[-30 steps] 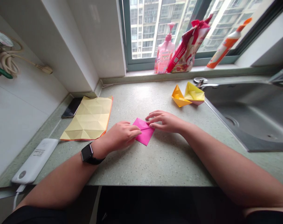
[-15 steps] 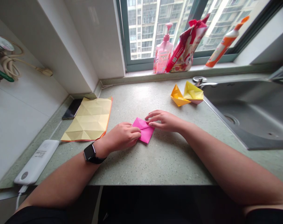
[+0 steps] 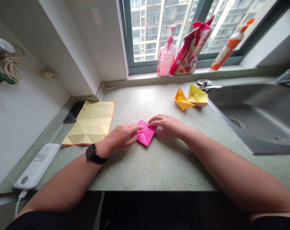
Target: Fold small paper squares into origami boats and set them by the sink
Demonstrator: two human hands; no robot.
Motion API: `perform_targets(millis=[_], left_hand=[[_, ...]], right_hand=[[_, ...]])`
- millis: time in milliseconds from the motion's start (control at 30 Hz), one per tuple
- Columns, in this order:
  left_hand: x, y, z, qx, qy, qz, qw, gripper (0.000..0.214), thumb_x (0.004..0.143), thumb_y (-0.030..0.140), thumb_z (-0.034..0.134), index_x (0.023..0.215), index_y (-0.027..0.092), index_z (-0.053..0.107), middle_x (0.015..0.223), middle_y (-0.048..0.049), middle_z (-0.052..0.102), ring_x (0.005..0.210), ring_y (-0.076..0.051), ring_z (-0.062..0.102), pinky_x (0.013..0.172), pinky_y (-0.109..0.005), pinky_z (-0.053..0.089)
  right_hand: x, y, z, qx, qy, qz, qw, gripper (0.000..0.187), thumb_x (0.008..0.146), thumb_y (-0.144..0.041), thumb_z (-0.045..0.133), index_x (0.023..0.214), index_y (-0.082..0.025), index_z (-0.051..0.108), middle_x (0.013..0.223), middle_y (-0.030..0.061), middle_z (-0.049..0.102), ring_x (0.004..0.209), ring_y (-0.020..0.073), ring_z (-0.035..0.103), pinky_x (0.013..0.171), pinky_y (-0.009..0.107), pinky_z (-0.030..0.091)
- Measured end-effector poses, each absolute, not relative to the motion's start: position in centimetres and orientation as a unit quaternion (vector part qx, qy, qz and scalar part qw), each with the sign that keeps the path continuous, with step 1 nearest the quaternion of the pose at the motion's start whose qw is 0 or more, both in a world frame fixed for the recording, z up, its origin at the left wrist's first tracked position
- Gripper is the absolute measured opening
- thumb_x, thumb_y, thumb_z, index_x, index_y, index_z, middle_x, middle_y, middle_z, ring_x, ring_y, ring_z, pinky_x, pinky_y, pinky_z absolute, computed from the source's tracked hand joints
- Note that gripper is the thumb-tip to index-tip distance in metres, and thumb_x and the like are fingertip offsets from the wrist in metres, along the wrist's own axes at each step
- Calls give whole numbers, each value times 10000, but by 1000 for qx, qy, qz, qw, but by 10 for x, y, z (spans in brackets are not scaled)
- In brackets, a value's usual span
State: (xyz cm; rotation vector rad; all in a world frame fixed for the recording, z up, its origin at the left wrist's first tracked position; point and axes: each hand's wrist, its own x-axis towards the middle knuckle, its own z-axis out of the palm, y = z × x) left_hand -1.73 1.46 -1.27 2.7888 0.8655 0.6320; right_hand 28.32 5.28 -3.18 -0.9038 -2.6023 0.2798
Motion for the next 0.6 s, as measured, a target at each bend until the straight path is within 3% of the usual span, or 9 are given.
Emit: perform_targets(millis=[67,200,267,367,467,600], left_hand=[[-17,13,-9,925,301,209,96,331,1064,332,638,1359,192,689,1165,-92,818,938,-220,781,814,-336,602],[-15,11,-3,918,321,213,90,572,946,617,812,1325,202,707,1148,-100,808,997,-272,777,841,-374,607],[-13,9,-3,911,328,234,87,484,982,561,796,1299,203,721,1131,-94,807,981,-258,770,828,-362,598],[-12,7,-3,895,328,283,105,198,1096,335,648,1196,211,766,1074,-69,813,912,-200,756,791,-316,576],[-11,4,-1,870,328,345,128,205,1106,235,597,1112,207,800,1011,-55,820,866,-176,744,775,-297,566],[-9,0,5,816,349,418,194,240,1105,303,623,1047,183,822,909,-53,812,813,-177,729,763,-299,578]], right_hand=[[283,54,-34,-323,-921,89,200,198,952,-208,768,1112,-285,857,1193,59,838,1076,242,777,950,399,611],[282,53,-32,-316,-915,66,243,143,994,-235,727,1055,-286,846,1108,42,850,992,227,780,865,381,603],[279,50,-28,-298,-913,59,271,133,1032,-276,700,1016,-278,832,1063,34,849,957,218,773,845,375,595],[274,44,-23,-276,-905,68,316,182,1073,-335,665,977,-267,805,992,31,837,908,207,759,823,367,590],[270,40,-21,-286,-886,108,349,158,1051,-386,702,1101,-264,789,1044,55,831,961,224,766,874,383,603],[268,42,-24,-312,-860,204,349,334,970,-413,782,1259,-246,754,1168,84,822,1041,258,765,938,411,606]])
